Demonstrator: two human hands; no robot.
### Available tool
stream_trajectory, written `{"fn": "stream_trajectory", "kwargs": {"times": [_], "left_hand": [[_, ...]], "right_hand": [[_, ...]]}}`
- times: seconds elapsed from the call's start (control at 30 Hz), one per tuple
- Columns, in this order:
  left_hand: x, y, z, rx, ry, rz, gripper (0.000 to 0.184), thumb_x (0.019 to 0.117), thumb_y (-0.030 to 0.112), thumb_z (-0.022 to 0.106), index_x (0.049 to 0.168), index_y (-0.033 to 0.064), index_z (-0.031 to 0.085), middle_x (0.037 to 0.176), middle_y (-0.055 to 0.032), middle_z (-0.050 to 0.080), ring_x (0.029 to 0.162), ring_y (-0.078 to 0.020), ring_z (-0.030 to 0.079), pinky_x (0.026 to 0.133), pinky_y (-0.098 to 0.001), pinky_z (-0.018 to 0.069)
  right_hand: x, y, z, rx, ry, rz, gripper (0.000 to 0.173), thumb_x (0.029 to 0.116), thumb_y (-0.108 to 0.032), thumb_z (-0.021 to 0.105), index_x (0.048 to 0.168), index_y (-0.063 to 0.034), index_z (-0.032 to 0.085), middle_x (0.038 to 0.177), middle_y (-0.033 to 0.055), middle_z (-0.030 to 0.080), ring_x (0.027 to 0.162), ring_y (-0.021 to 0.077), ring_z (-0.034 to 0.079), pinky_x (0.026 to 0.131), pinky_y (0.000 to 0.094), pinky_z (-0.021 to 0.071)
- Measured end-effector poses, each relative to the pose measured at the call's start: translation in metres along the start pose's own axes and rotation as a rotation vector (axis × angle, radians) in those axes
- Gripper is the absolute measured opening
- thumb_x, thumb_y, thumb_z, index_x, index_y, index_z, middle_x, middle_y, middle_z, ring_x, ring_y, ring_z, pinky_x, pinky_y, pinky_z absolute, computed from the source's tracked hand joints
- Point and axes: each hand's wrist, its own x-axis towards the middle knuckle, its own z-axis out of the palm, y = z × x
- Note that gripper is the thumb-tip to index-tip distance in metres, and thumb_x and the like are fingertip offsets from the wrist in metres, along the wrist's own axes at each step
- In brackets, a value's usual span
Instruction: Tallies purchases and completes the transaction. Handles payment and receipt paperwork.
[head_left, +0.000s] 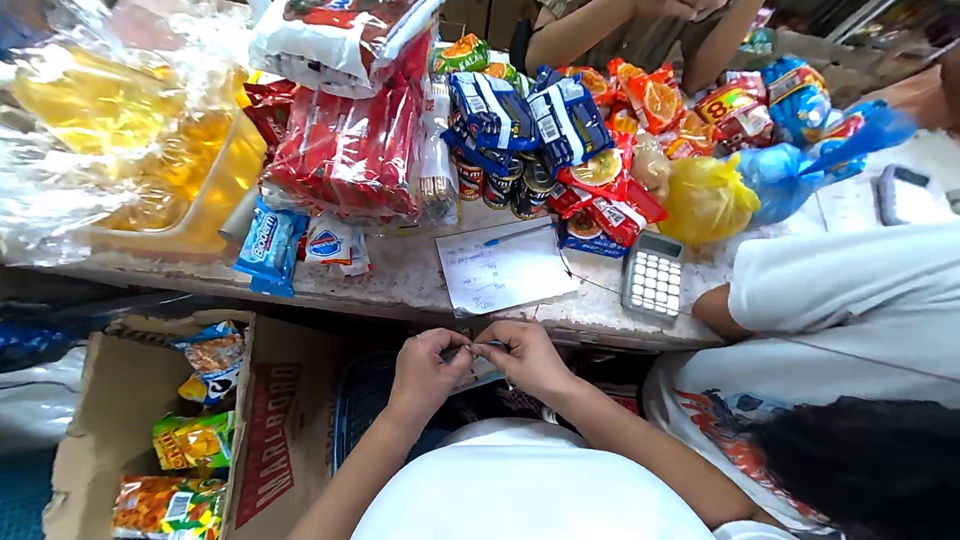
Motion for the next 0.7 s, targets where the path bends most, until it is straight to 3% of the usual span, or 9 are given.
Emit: {"fn": "stream_trajectory", "kwargs": {"times": [0.23,0.3,0.37,0.43,0.47,0.53,0.6,0.7], "left_hand": [[-0.001,0.004,0.018,0.103,0.004,0.081,0.021,0.0901,0.02,0.06,0.09,0.0088,0.077,0.089,-0.0037,0.074,0.083,-0.0139,0.069,0.077,-0.0379,0.0544],[0.005,0.009,0.015,0.227,0.051,0.115,0.02,0.0906,0.017,0.06,0.091,0.0066,0.077,0.091,-0.0084,0.075,0.085,-0.0225,0.071,0.077,-0.0464,0.0564],[0.024,0.017,0.005,0.331,0.054,0.078,0.022,0.0941,0.014,0.059,0.099,0.0014,0.076,0.101,-0.0172,0.074,0.092,-0.0349,0.071,0.081,-0.0581,0.0551],[0.061,0.022,-0.004,0.393,0.018,0.027,0.027,0.099,0.017,0.06,0.114,-0.0018,0.072,0.121,-0.0235,0.069,0.107,-0.0442,0.067,0.09,-0.0669,0.0508],[0.083,0.02,-0.003,0.411,-0.024,-0.002,0.033,0.1017,0.02,0.058,0.125,-0.002,0.067,0.132,-0.0248,0.062,0.117,-0.0458,0.062,0.098,-0.0679,0.0466],[0.123,0.009,0.007,0.46,-0.054,-0.009,0.044,0.1032,0.025,0.059,0.139,-0.0013,0.058,0.141,-0.0272,0.056,0.125,-0.0484,0.057,0.103,-0.069,0.0421],[0.147,0.005,0.02,0.57,-0.07,-0.053,0.05,0.1014,0.032,0.063,0.138,-0.0016,0.058,0.137,-0.0302,0.058,0.123,-0.0522,0.057,0.101,-0.0725,0.042],[0.15,0.012,0.028,0.671,-0.13,-0.132,0.057,0.0973,0.033,0.07,0.14,-0.0022,0.056,0.136,-0.0349,0.055,0.124,-0.057,0.053,0.1,-0.0761,0.0393]], "right_hand": [[-0.04,0.012,-0.041,-0.034,0.193,-0.08,0.018,0.0966,-0.017,0.068,0.093,-0.0013,0.076,0.087,0.0044,0.072,0.078,0.0004,0.063,0.074,0.0173,0.0524],[-0.054,0.017,-0.061,-0.011,0.271,-0.111,0.017,0.0958,-0.016,0.069,0.093,-0.0007,0.076,0.086,0.0027,0.073,0.077,-0.0032,0.063,0.073,0.014,0.0521],[-0.066,0.022,-0.082,0.038,0.358,-0.077,0.015,0.0944,-0.015,0.07,0.093,0.0,0.074,0.082,-0.002,0.071,0.07,-0.0091,0.057,0.066,0.0092,0.0471],[-0.074,0.032,-0.098,0.102,0.4,0.012,0.013,0.0953,-0.014,0.068,0.096,-0.001,0.072,0.077,-0.0076,0.066,0.063,-0.0115,0.051,0.061,0.0079,0.0428],[-0.079,0.04,-0.102,0.141,0.398,0.07,0.013,0.0973,-0.013,0.066,0.099,-0.0008,0.07,0.077,-0.0072,0.065,0.064,-0.01,0.052,0.062,0.0095,0.044],[-0.09,0.057,-0.103,0.253,0.371,0.166,0.014,0.1018,-0.011,0.059,0.109,0.0005,0.065,0.084,-0.0035,0.067,0.071,-0.0046,0.061,0.068,0.0147,0.0518],[-0.105,0.066,-0.1,0.433,0.365,0.274,0.017,0.1054,-0.008,0.052,0.118,0.0019,0.059,0.092,0.0028,0.07,0.075,0.0034,0.068,0.068,0.0208,0.0585],[-0.142,0.067,-0.098,0.675,0.411,0.445,0.019,0.1069,-0.003,0.044,0.124,0.0004,0.053,0.094,0.0063,0.07,0.07,0.0101,0.07,0.058,0.0247,0.0584]]}}
